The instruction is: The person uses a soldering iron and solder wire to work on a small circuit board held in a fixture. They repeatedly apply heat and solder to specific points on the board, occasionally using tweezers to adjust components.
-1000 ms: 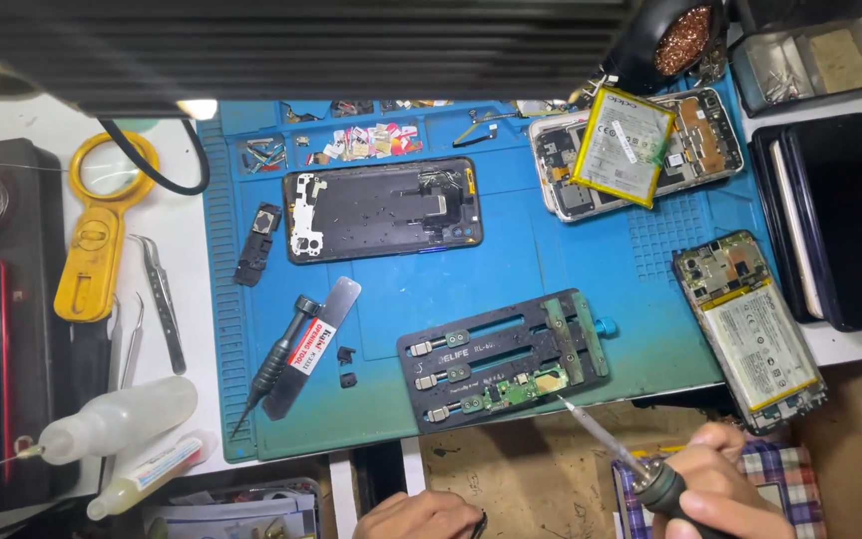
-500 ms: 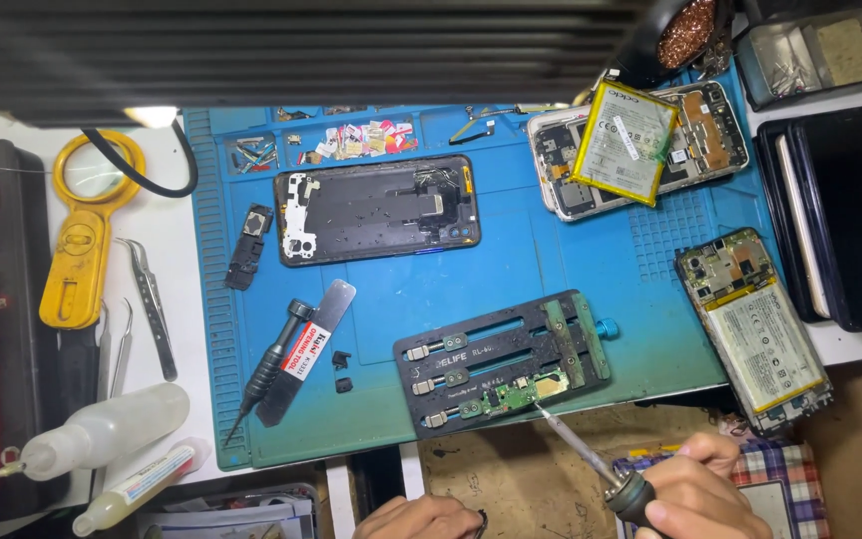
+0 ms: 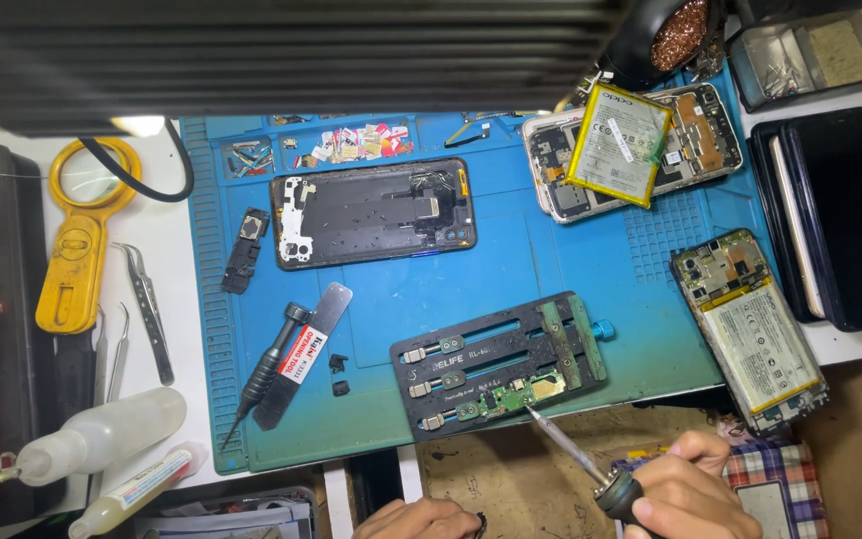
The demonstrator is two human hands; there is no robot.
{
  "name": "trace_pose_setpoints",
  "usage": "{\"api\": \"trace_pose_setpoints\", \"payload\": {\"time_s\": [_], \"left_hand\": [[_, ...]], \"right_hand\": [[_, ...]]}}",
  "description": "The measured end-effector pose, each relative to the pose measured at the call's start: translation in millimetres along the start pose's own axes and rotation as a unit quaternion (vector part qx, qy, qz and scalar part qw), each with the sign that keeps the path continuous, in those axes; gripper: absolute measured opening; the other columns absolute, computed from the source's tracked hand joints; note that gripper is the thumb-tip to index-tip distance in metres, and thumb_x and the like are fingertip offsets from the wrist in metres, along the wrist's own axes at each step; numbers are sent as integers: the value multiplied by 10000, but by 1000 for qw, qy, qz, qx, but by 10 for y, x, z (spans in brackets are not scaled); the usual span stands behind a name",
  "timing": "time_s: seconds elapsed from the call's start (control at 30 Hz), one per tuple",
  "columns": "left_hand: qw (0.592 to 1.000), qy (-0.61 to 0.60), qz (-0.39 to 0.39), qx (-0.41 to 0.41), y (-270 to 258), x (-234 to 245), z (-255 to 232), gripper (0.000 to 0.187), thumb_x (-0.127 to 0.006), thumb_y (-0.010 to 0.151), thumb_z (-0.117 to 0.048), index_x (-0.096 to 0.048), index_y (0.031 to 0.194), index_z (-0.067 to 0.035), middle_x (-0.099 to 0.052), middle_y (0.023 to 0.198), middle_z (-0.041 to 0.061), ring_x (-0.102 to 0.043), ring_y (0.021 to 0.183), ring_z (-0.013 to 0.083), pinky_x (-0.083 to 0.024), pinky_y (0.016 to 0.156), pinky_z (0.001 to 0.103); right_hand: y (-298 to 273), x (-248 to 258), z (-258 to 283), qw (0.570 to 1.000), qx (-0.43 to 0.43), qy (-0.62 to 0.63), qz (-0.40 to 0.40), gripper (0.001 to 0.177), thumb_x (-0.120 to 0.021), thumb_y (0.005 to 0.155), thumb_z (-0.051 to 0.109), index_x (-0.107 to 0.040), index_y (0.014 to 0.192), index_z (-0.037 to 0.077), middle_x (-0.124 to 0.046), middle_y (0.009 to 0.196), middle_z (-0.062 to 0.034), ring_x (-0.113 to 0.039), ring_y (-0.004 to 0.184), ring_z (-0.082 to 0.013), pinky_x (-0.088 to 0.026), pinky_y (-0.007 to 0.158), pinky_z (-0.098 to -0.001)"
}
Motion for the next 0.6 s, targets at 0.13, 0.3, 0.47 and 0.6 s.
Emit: {"api": "trace_pose_setpoints", "payload": {"time_s": [0.13, 0.3, 0.47, 0.6], "left_hand": [[999, -8, 37, 14, 7, -36, 0, 165, -727, 950, -289, -814, 1090, -287, -776, 973, -112, -735, 811, 76, -540, 670, 273], [999, -5, 32, 17, 7, -48, 17, 187, -716, 942, -229, -818, 1084, -295, -786, 963, -119, -731, 802, 65, -539, 654, 259], [993, -23, 106, 49, -46, -156, 160, 282, -690, 954, -222, -771, 1201, -330, -764, 1105, -139, -720, 915, 95, -546, 736, 276], [997, -5, 69, 26, -32, -129, 105, 250, -724, 937, -235, -790, 1163, -319, -778, 1047, -128, -730, 845, 83, -555, 677, 259]], "right_hand": [[47, -21, 43, 1000, -1, 0, -9, 21, -534, 916, 251, -548, 902, 242, -534, 523, 118, -562, 518, -60, -357, 873, -363], [36, -4, 20, 1000, -8, 4, -14, 13, -546, 912, 242, -548, 914, 229, -517, 520, 120, -578, 521, -59, -356, 888, -362], [22, 0, 3, 1000, 5, -2, -21, 16, -542, 903, 241, -554, 892, 240, -533, 507, 124, -572, 510, -53, -356, 879, -356], [47, -17, 29, 1000, -8, 4, -15, 31, -538, 916, 258, -551, 896, 237, -530, 514, 115, -576, 518, -64, -349, 862, -368]]}}
Point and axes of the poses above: each hand's wrist, its own y-axis towards the middle knuckle, its own x-axis out of the back of the hand, z = x × y, the point moved 9 cm from there along y, towards the middle knuckle
